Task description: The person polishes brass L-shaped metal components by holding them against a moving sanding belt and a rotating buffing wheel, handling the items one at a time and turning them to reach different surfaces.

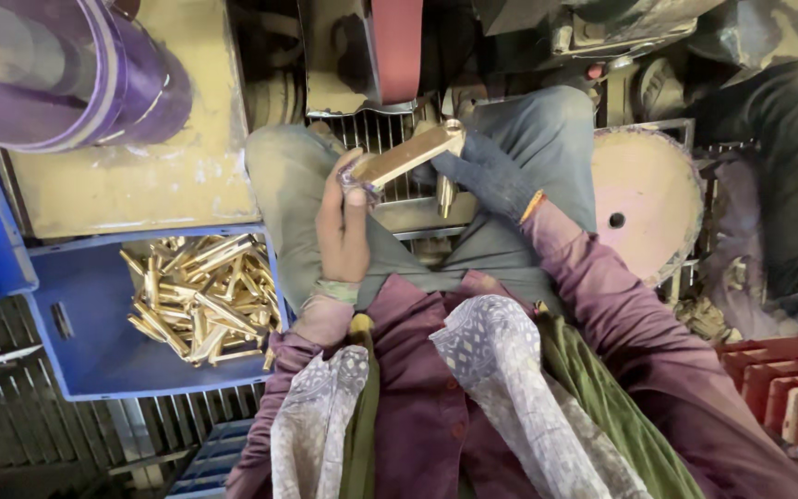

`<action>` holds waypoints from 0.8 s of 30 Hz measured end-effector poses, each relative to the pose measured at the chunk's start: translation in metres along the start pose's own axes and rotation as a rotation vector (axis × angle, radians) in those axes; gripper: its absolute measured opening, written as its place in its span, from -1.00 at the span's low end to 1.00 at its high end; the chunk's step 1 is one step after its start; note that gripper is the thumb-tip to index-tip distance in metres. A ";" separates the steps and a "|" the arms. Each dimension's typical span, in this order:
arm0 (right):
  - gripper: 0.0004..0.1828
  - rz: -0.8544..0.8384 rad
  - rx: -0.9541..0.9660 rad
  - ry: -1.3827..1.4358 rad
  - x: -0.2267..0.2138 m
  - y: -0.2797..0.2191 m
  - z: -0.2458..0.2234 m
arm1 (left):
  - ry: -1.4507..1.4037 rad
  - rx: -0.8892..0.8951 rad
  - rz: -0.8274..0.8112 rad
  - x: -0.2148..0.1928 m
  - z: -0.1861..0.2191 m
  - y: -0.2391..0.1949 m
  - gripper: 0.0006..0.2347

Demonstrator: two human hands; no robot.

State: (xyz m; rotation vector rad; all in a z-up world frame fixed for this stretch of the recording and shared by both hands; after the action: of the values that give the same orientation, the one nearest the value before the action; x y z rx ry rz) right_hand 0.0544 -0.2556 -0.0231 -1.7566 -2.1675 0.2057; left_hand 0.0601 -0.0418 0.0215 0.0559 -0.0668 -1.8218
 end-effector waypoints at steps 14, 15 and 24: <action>-0.58 -0.120 0.099 -0.486 -0.023 0.067 0.022 | 0.105 -0.121 0.026 -0.012 -0.073 0.051 -0.69; -0.59 -0.128 0.093 -0.493 -0.019 0.069 0.028 | 0.100 -0.120 0.041 -0.013 -0.073 0.049 -0.67; -0.50 -0.133 0.075 -0.515 -0.018 0.077 0.017 | 0.255 -0.136 0.112 -0.007 -0.057 0.047 -0.72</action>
State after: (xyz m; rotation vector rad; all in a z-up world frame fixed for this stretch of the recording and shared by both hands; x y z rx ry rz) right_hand 0.1218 -0.2539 -0.0671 -1.6395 -2.5713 0.7685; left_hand 0.1112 -0.0477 -0.0317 0.1837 0.2300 -1.6897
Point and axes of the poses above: each hand's wrist, its own y-axis towards the middle knuckle, its own x-axis out of the palm, z = x × y, the point moved 6 cm from there along y, towards the middle knuckle, and after that the axes turned 1 degree about y, right-handed, at the moved point
